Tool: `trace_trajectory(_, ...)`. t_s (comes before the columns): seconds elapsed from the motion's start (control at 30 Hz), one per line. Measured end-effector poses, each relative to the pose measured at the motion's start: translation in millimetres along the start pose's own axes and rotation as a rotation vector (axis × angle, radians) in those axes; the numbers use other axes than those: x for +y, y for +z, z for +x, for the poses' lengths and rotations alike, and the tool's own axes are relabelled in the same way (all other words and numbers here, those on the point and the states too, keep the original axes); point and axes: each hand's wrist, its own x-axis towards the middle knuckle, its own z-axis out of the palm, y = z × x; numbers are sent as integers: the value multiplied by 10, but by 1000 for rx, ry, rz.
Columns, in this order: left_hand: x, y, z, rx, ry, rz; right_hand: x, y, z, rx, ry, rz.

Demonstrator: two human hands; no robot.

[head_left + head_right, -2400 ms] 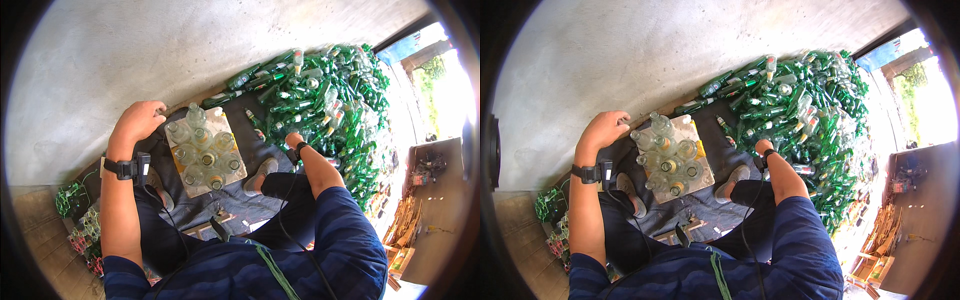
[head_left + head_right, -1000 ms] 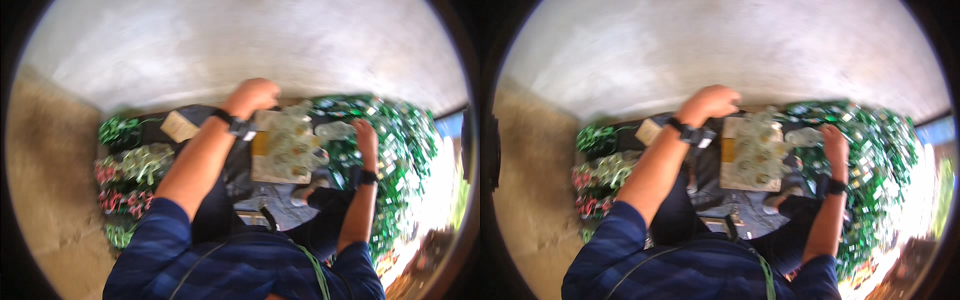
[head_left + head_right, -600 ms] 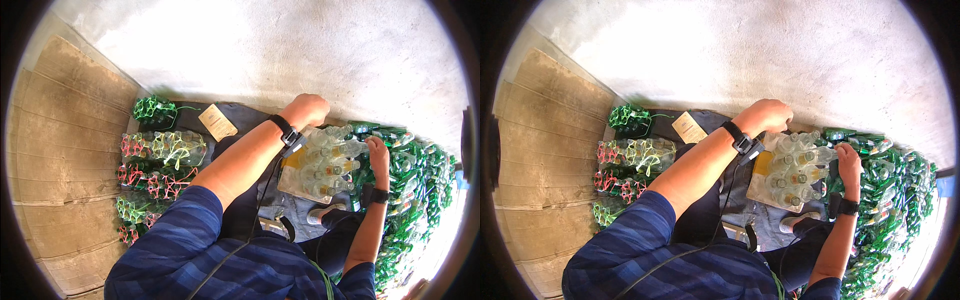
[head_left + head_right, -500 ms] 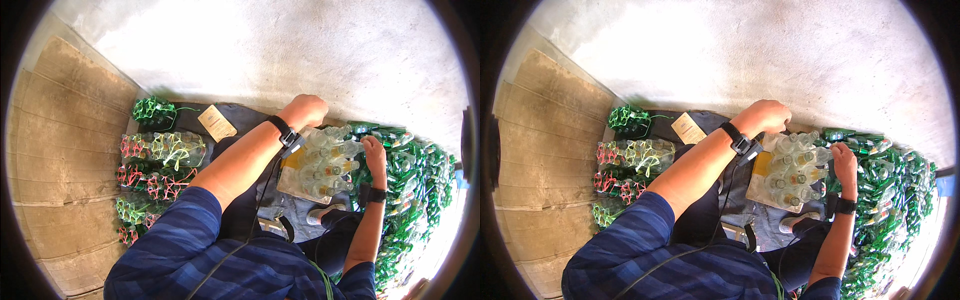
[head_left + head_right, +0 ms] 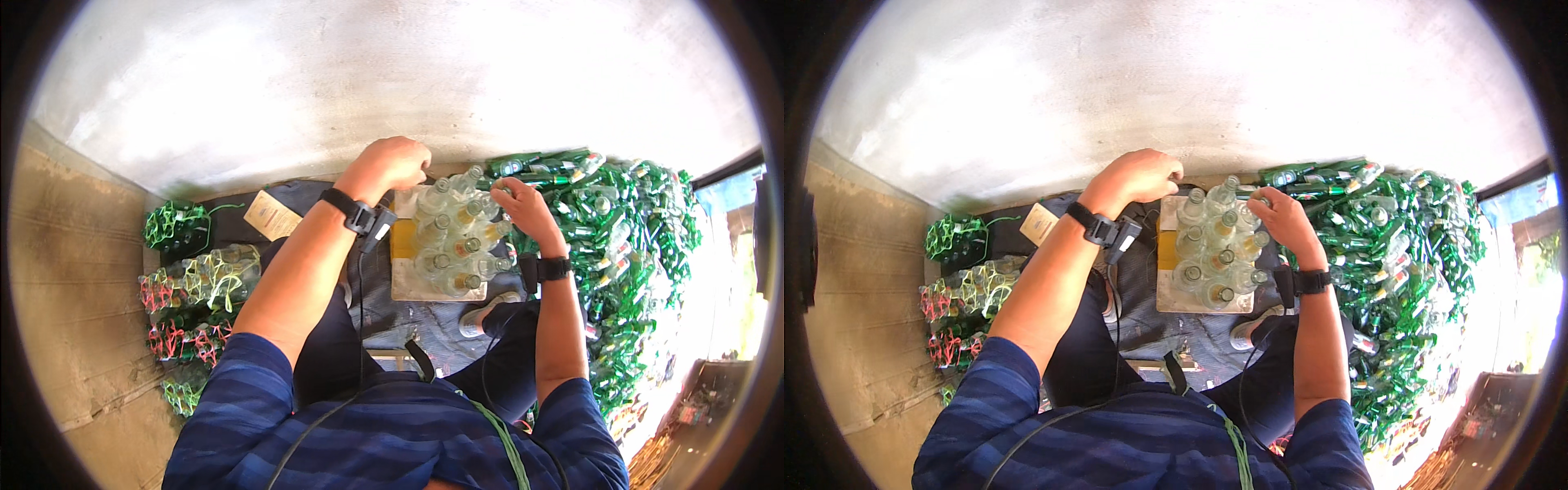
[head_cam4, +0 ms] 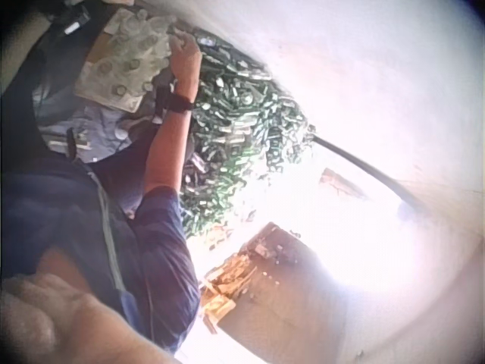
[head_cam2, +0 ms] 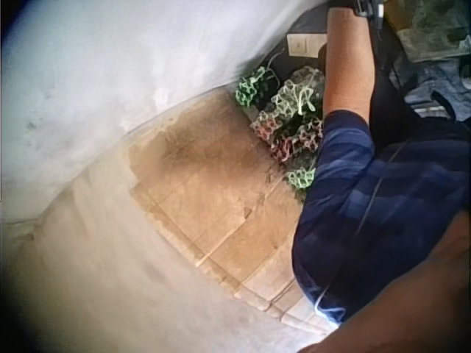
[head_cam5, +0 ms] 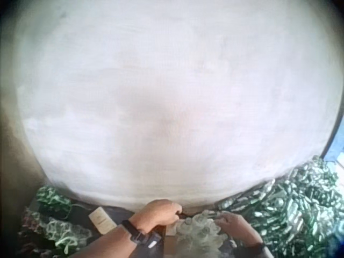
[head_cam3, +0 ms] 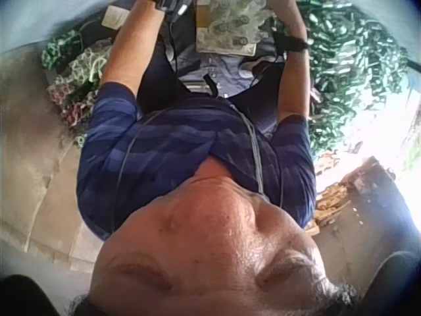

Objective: The person sits on the floor and sorts green glass bottles from a large pile. They pick up bottles one by one, place them on a cardboard sheet, and arrange them into a group.

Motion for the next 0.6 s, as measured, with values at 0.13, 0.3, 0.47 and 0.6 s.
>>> trace_trajectory(0.13,-47,49,15,31,40,11,-37,-17,-25,-54,116,46)
trace_trajectory(0.3,-4,17,-13,19,17,-7,-29,-21,-54,-71,110,-5)
trace_trajectory(0.47,20,-53,-66,-3,3,-31,-8,-13,-33,-88,118,30)
trace_trajectory(0.6,27,-29,-34,3,27,-52,38,-49,-77,-71,107,-9)
